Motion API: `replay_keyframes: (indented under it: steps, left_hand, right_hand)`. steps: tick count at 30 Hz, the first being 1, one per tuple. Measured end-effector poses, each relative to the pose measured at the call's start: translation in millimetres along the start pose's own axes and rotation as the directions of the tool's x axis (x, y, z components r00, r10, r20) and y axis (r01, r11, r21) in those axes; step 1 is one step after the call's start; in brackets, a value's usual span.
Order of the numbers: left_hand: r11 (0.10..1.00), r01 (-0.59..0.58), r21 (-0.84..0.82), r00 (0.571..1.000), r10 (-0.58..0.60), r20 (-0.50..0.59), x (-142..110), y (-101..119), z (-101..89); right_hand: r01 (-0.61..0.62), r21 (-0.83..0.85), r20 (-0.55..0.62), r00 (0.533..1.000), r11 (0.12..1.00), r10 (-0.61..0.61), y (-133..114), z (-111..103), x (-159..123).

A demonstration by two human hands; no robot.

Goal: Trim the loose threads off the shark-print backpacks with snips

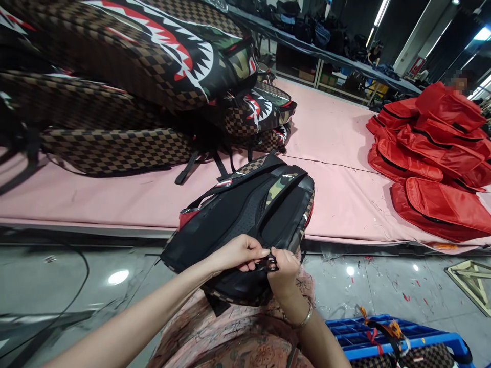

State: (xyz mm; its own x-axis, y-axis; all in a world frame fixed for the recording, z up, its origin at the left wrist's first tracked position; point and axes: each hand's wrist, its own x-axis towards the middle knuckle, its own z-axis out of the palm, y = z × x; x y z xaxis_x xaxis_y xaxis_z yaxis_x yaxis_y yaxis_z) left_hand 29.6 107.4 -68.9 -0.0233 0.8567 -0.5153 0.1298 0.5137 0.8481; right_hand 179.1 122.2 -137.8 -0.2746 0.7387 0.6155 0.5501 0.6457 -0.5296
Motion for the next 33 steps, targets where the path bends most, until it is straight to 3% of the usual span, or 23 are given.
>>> replay_keyframes:
  steps: [5,13,16,21,27,33]
  left_hand:
    - [0.979,0.047,-0.197,0.998,-0.037,0.056,-1.8,-2.2,4.3]
    - [0.911,-0.061,-0.408,0.996,0.027,-0.088,0.5,-15.1,14.7]
    - [0.820,-0.096,-0.564,0.991,0.023,-0.136,-1.2,-17.4,15.2]
    - [0.629,-0.071,-0.774,0.997,0.027,-0.070,-14.4,-18.4,19.6]
    - [0.257,-0.015,-0.966,0.996,0.085,0.008,-25.6,-18.5,29.1]
    - [0.254,-0.050,-0.966,0.996,0.082,-0.030,-25.5,-18.7,32.5]
  right_hand:
    - [0.017,0.028,-0.016,1.000,0.999,-0.016,3.6,-4.1,-1.4]
    - [0.087,0.027,-0.046,0.995,0.996,-0.085,7.1,-5.5,-0.5]
    - [0.082,0.022,-0.057,0.995,0.996,-0.081,9.4,-5.6,-2.3]
    - [0.088,0.064,-0.041,0.996,0.994,-0.085,11.6,-11.4,-3.6]
    - [0.015,0.139,0.073,0.997,0.990,-0.025,11.5,-18.1,-5.4]
    - [-0.241,0.328,0.232,0.958,0.913,0.169,5.9,-22.0,1.8]
